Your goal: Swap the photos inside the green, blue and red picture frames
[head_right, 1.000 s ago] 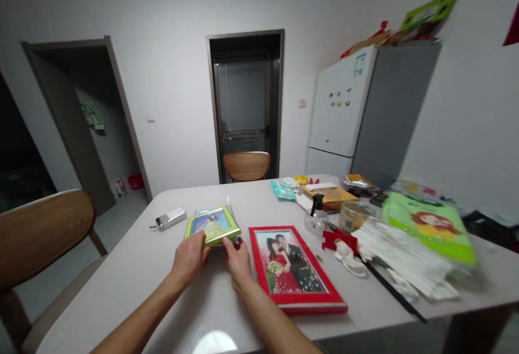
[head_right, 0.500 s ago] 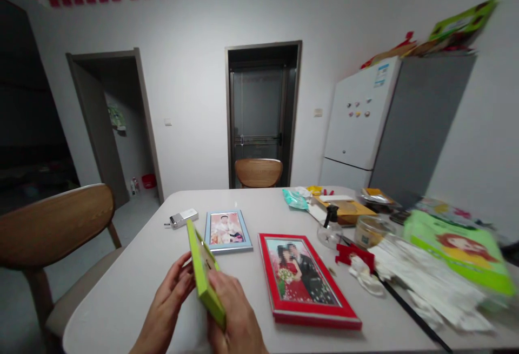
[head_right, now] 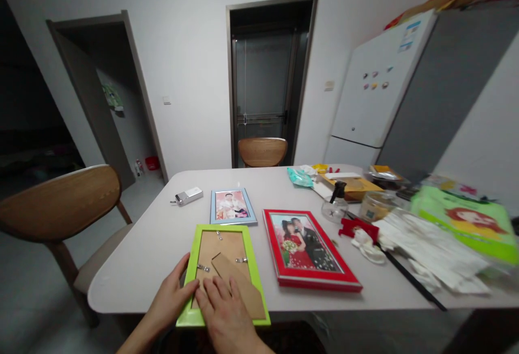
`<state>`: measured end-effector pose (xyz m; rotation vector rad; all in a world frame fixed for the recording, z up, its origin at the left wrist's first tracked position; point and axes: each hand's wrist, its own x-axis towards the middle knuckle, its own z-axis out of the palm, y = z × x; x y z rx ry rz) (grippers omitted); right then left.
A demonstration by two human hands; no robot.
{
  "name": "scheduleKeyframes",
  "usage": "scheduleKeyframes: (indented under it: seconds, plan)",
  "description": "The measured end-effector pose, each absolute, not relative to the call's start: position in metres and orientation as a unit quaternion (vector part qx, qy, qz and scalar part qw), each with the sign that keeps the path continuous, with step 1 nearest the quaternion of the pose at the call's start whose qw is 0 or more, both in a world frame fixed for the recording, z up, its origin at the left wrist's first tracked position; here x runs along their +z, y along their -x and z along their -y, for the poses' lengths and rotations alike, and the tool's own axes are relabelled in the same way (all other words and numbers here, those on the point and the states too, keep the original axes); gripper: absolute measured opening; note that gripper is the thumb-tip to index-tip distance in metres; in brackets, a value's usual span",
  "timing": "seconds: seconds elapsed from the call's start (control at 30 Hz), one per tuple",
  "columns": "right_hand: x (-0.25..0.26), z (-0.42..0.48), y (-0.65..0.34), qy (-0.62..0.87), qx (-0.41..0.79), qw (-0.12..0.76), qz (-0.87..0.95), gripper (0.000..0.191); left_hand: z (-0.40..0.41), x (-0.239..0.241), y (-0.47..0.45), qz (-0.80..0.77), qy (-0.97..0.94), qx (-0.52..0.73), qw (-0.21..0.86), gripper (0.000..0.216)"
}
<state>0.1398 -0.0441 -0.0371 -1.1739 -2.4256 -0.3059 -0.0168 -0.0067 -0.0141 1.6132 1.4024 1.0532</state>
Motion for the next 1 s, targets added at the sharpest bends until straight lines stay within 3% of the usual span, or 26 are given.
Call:
scheduleKeyframes:
  seconds: [0.2,0.33,0.4,0.5,0.63,0.83,1.0]
  plan:
    - [-0.036,0.039,-0.138,0.448,-0.057,0.176,0.875,0.038,0.004,-0.020,0.015,-0.609,-0.684,0.317,0.244,0.055]
    - [-0.023,0.042,-0.143,0.424,0.018,0.162,0.891,0.052,0.005,-0.027,0.012,-0.615,-0.719,0.271,0.179,0.055]
    - [-0.011,0.039,-0.152,0.421,0.057,0.186,0.886,0.054,0.005,-0.028,0.012,-0.614,-0.725,0.261,0.171,0.055]
    - [0.005,0.025,-0.172,0.489,0.067,0.229,0.839,0.035,0.005,-0.026,0.011,-0.615,-0.726,0.254,0.170,0.058]
    - [0.006,0.000,-0.198,0.584,0.049,0.204,0.784,0.023,0.003,-0.024,0.010,-0.612,-0.730,0.250,0.172,0.060]
    - [0.001,-0.018,-0.199,0.615,0.025,0.188,0.765,0.021,0.003,-0.026,0.011,-0.600,-0.740,0.256,0.166,0.058]
    - [0.008,-0.009,-0.182,0.567,0.074,0.218,0.791,0.021,0.004,-0.028,0.011,-0.603,-0.738,0.257,0.159,0.057]
